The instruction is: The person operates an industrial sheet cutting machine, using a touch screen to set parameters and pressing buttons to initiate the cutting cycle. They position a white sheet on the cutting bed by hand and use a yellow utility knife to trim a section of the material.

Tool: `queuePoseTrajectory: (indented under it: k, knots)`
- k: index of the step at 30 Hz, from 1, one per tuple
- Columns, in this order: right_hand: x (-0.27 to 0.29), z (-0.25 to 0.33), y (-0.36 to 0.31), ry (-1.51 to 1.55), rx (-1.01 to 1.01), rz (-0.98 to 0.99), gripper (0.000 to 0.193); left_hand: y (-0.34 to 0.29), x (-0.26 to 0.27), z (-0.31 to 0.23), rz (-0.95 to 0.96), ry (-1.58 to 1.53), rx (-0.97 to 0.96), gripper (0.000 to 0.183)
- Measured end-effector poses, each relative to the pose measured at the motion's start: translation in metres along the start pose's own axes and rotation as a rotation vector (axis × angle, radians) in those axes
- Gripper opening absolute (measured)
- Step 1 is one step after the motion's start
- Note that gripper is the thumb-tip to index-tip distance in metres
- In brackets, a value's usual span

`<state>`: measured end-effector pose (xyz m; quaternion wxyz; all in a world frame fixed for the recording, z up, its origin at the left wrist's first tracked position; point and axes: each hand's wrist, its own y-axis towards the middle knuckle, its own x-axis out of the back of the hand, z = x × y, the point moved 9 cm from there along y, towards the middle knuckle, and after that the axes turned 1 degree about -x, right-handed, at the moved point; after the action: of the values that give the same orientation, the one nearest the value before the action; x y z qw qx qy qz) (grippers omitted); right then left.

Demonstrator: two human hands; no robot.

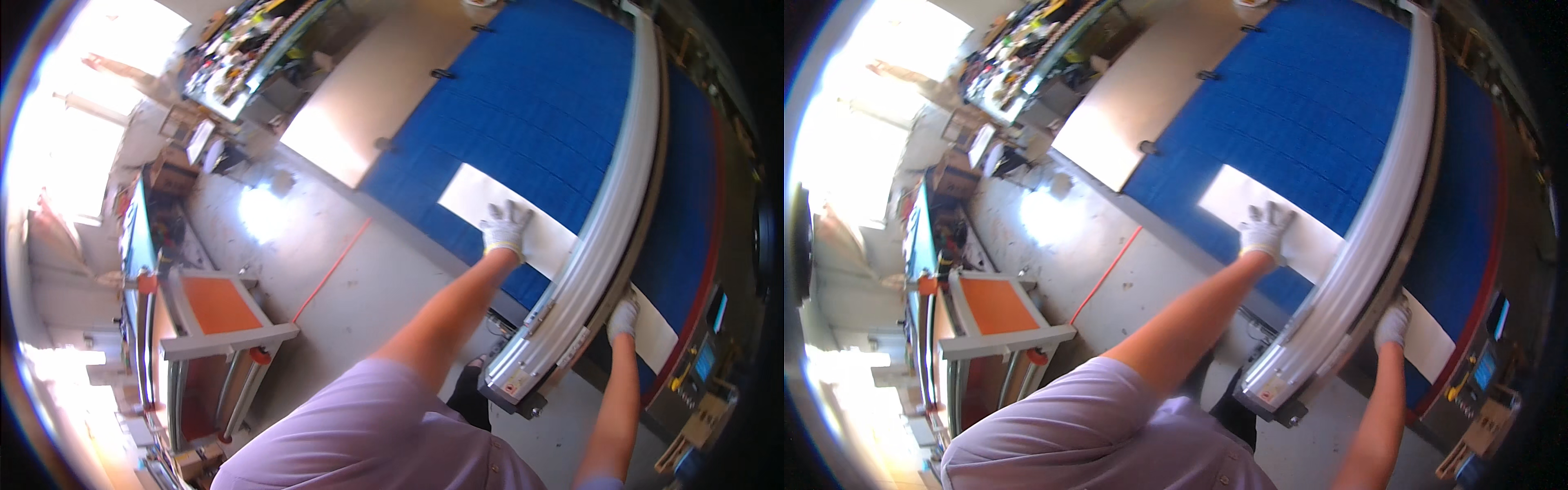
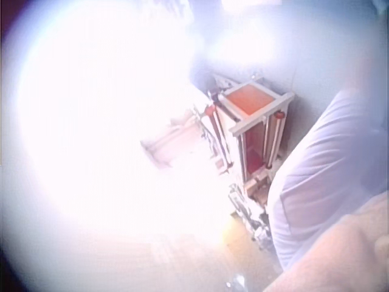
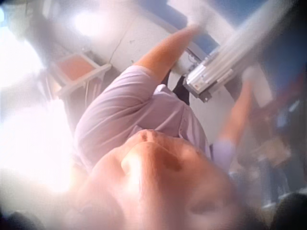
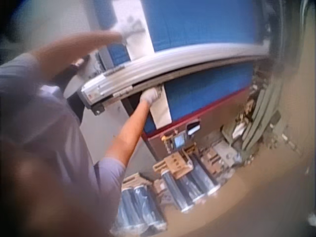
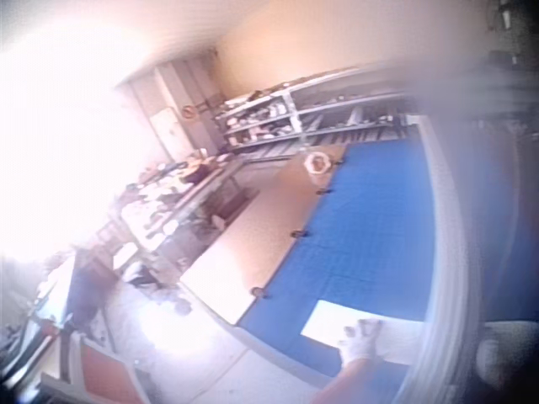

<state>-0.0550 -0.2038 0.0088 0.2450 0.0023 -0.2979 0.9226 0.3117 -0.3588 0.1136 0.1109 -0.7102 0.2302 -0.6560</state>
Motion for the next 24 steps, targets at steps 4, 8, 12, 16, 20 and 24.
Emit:
queuePoseTrajectory:
  k: [4,8,12,16,20,24]
  knots:
    - [-0.004,0.022,-0.022,0.126,-0.126,-0.09,0.052,0.005,-0.005,0.003,0.017,-0.024,-0.01,0.109]
    - [0.028,0.003,0.009,-0.035,-0.048,-0.148,0.053,0.004,0.003,-0.008,0.023,-0.049,-0.021,0.105]
    - [0.027,-0.009,0.021,0.049,-0.062,-0.065,0.05,0.004,0.005,-0.009,-0.001,-0.056,-0.021,0.104]
    - [0.009,0.015,0.003,-0.122,0.032,-0.034,0.048,0.003,0.004,-0.006,0.028,-0.056,-0.01,0.104]
    - [0.006,0.026,0.0,-0.668,0.129,-0.064,0.046,0.004,0.0,-0.003,0.014,-0.05,-0.001,0.105]
    - [0.003,0.016,-0.001,-0.163,0.011,-0.056,0.044,0.003,-0.004,0.005,0.001,-0.024,-0.008,0.108]
